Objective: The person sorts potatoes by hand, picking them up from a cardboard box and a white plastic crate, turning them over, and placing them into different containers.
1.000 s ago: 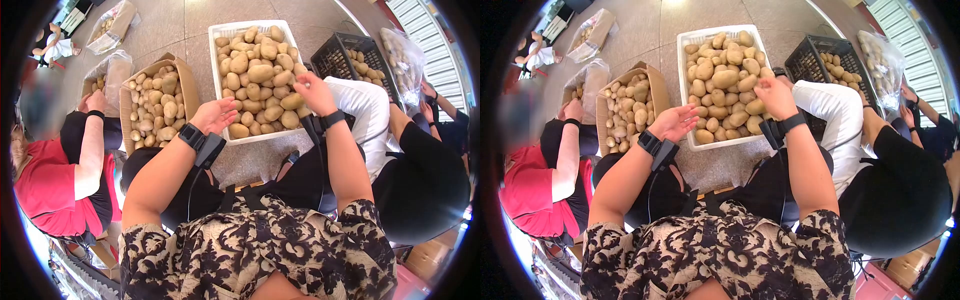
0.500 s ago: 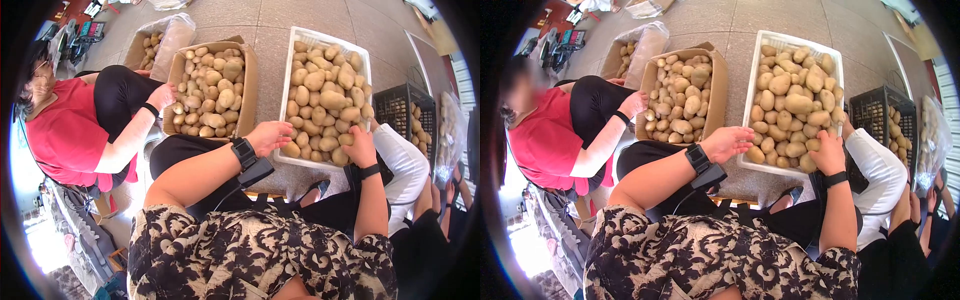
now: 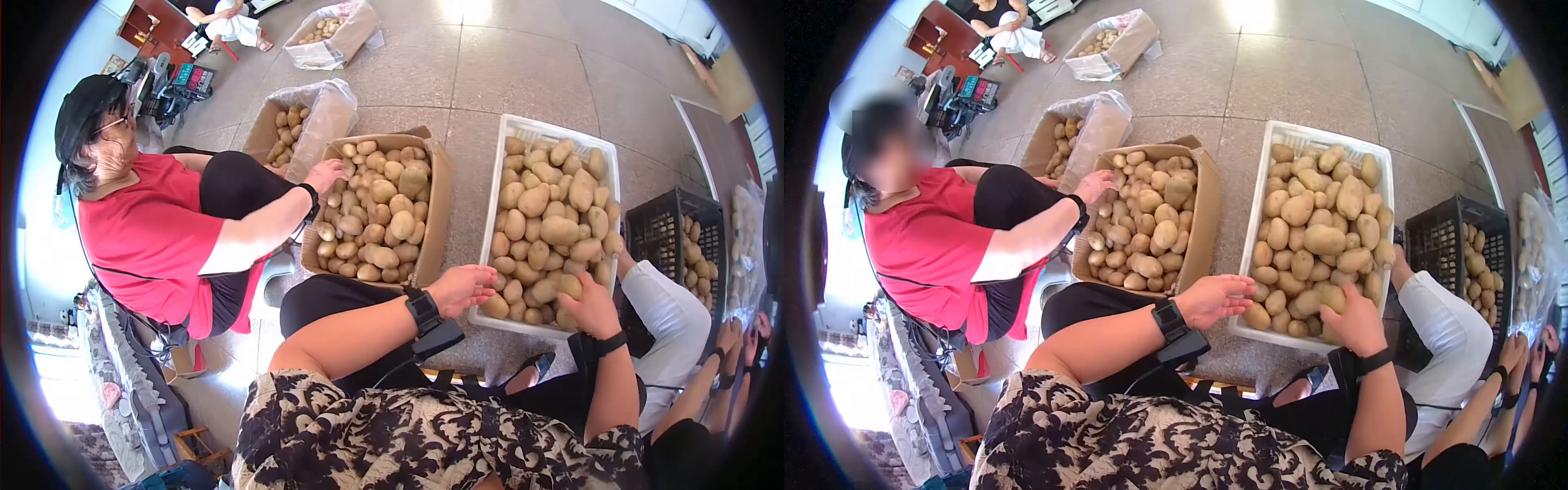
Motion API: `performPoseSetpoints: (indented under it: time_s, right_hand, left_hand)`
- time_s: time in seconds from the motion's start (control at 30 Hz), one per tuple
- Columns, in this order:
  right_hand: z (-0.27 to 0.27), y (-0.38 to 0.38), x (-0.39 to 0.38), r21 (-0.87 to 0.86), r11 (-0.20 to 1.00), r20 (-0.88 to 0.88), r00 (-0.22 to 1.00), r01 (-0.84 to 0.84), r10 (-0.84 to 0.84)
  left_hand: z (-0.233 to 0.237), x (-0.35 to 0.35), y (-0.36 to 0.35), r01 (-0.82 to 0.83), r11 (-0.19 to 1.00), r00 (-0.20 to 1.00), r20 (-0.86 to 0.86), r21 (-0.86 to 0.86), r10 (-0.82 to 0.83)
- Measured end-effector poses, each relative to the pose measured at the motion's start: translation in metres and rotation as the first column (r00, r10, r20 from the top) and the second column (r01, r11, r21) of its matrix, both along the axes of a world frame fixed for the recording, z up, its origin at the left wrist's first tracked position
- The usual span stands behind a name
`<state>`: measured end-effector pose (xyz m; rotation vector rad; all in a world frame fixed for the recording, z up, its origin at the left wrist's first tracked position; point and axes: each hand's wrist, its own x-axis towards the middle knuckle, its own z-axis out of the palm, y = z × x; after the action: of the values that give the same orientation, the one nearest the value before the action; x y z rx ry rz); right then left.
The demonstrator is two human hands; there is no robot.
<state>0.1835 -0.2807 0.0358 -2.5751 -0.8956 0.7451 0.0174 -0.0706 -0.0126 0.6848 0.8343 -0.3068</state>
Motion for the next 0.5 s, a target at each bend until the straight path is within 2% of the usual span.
performPoseSetpoints:
  time_s: [0.03, 0.07, 0.1, 0.17, 0.2, 0.27, 0.3, 0.4, 0.43, 0.5]
  right_hand:
    - [0.001, -0.002, -0.004, 0.154, 0.988, -0.090, 0.996, 0.015, -0.001]
    - [-0.007, -0.001, -0.007, 0.223, 0.975, -0.105, 0.994, -0.001, 0.025]
    - [-0.012, 0.002, -0.013, 0.205, 0.979, -0.105, 0.994, 0.006, 0.016]
    - [-0.015, 0.012, -0.027, 0.332, 0.918, -0.525, 0.851, 0.217, -0.011]
    - [-0.007, 0.018, -0.036, 0.323, 0.923, -0.525, 0.851, 0.211, -0.011]
    - [0.011, 0.031, -0.052, 0.250, 0.918, -0.741, 0.671, 0.308, -0.024]
    - [0.008, 0.033, -0.056, 0.247, 0.922, -0.742, 0.670, 0.298, -0.017]
    - [-0.011, 0.037, -0.071, 0.360, 0.867, -0.816, 0.567, 0.345, 0.114]
    - [-0.014, 0.038, -0.074, 0.354, 0.870, -0.819, 0.563, 0.344, 0.111]
    - [-0.017, 0.042, -0.080, 0.465, 0.839, -0.736, 0.651, 0.282, 0.189]
  left_hand:
    - [-0.001, -0.001, -0.003, 0.008, 1.000, 1.000, 0.001, -0.012, -0.008]
    - [-0.003, -0.001, -0.004, -0.003, 1.000, 1.000, 0.013, -0.031, 0.004]
    - [-0.004, -0.002, -0.005, -0.016, 0.999, 1.000, 0.024, -0.051, 0.017]
    - [-0.003, -0.001, -0.009, -0.012, 0.996, 0.999, 0.051, -0.091, 0.017]
    - [0.000, -0.001, -0.011, 0.006, 0.992, 0.998, 0.069, -0.122, 0.003]
    - [0.005, -0.002, -0.016, 0.046, 0.990, 0.995, 0.093, -0.134, -0.034]
    - [0.009, -0.001, -0.018, 0.035, 0.990, 0.996, 0.091, -0.136, -0.022]
    - [0.012, -0.003, -0.022, 0.101, 0.986, 0.986, 0.147, -0.135, -0.081]
    - [0.008, -0.003, -0.022, 0.118, 0.971, 0.976, 0.203, -0.206, -0.076]
    - [0.009, -0.004, -0.021, 0.136, 0.950, 0.965, 0.255, -0.280, -0.063]
